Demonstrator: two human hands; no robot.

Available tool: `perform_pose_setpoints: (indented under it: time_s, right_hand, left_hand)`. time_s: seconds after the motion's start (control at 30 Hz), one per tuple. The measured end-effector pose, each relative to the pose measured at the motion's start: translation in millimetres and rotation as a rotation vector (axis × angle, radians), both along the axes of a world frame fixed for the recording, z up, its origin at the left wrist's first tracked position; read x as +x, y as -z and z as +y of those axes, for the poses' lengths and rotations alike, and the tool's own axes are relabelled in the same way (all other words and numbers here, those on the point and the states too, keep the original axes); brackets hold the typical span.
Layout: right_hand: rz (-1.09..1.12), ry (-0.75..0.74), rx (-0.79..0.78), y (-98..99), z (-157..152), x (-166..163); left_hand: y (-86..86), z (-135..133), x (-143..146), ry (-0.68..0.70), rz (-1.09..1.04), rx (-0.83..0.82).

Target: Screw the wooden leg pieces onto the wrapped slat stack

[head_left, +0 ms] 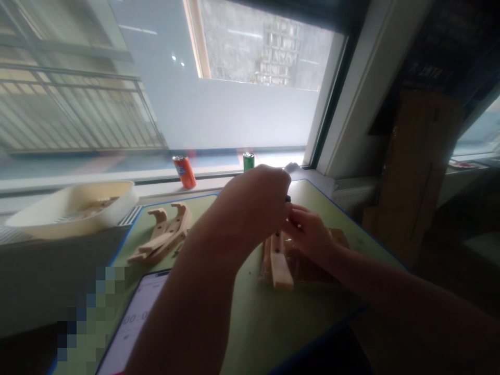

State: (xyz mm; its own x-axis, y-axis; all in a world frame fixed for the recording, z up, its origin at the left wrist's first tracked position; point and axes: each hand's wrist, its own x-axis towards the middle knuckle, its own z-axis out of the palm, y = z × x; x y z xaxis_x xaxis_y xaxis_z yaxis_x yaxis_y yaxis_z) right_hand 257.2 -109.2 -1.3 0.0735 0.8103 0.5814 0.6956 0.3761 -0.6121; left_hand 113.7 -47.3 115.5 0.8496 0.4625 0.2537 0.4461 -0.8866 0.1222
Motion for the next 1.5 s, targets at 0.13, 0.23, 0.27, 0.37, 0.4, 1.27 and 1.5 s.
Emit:
perform_pose_setpoints:
  time_s: [0.13,0.23,0.27,0.37,0.4,1.27,1.5]
  right_hand:
    - [-0.005,0.011,-0.012,-0.3,-0.3,-0.1]
    - [-0.018,0.012,-0.019,-0.6,-0.5,-0.1]
    - [-0.022,0.011,-0.021,-0.7,-0.6,-0.2]
    - [-0.022,0.017,-0.005,-1.3,-0.2,-0.7]
    - [-0.019,0.017,0.004,-1.6,0.0,-1.0]
    - [0.05,0.088,0.026,0.6,9.1,3.0]
    - [0.087,0.117,-0.042,-1.5,9.7,-0.6]
  left_hand:
    - [2.8,2.5,0.6,0.0,-0.012,-0.024]
    - [4.6,5.5,0.8,0.001,-0.01,-0.023]
    - [4.8,6.3,0.9,0.0,-0.007,-0.025]
    - [3.7,6.6,1.4,-0.008,-0.001,-0.028]
    - [2.8,6.1,1.8,-0.018,-0.001,-0.029]
    - [15.8,21.1,19.0,-0.018,-0.17,-0.032]
    - [6.2,15.9,17.5,-0.028,-0.069,-0.002]
